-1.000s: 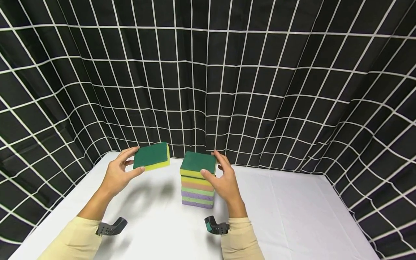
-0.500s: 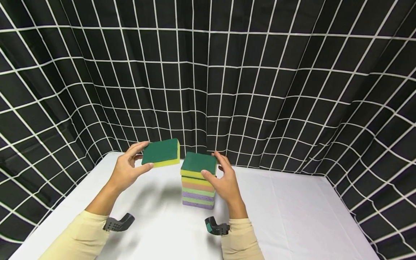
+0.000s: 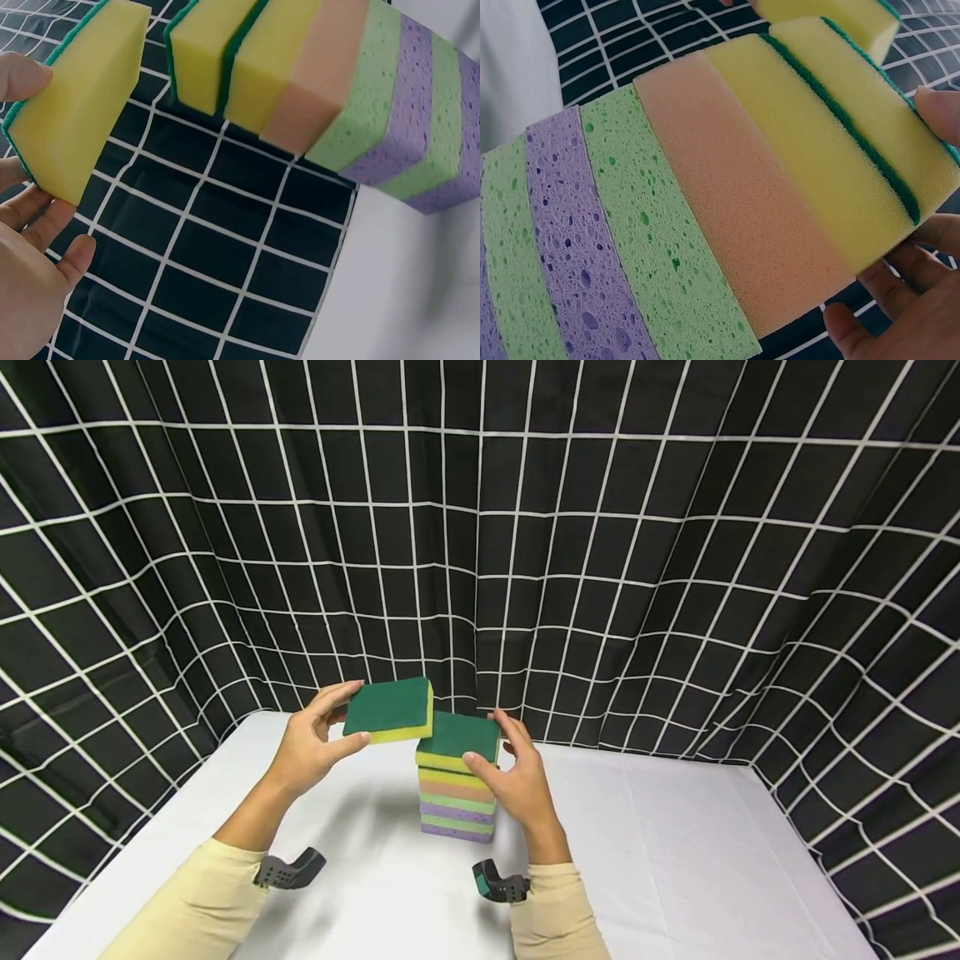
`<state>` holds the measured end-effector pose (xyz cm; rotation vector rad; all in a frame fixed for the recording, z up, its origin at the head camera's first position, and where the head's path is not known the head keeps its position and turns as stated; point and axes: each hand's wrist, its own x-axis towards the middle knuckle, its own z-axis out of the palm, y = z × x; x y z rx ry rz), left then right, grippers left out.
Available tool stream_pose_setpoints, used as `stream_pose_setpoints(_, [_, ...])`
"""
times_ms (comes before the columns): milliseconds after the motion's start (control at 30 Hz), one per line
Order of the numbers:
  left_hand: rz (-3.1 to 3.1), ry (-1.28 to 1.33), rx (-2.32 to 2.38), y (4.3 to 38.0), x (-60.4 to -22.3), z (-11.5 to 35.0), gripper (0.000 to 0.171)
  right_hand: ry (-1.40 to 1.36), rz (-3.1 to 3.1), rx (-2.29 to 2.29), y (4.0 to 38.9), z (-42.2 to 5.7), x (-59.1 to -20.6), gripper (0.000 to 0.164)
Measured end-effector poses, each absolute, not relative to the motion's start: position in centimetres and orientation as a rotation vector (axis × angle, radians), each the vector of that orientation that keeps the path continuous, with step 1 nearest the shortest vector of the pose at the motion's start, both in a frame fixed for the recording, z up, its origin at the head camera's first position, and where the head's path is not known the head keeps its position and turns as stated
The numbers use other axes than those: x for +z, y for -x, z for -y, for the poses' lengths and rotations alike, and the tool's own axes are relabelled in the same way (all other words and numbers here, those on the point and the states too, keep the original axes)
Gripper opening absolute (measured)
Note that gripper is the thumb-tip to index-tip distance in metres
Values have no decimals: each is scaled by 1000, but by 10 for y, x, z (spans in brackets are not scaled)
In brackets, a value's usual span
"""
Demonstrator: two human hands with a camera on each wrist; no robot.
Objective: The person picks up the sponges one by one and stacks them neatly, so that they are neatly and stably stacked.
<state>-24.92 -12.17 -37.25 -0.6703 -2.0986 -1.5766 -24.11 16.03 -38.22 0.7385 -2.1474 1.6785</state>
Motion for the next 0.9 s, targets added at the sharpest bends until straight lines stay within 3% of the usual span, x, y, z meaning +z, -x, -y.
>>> stream_pose_setpoints(900, [2137,768,-1612,261,-366,86,67,-755,2159,1687,241,-162,-382,67])
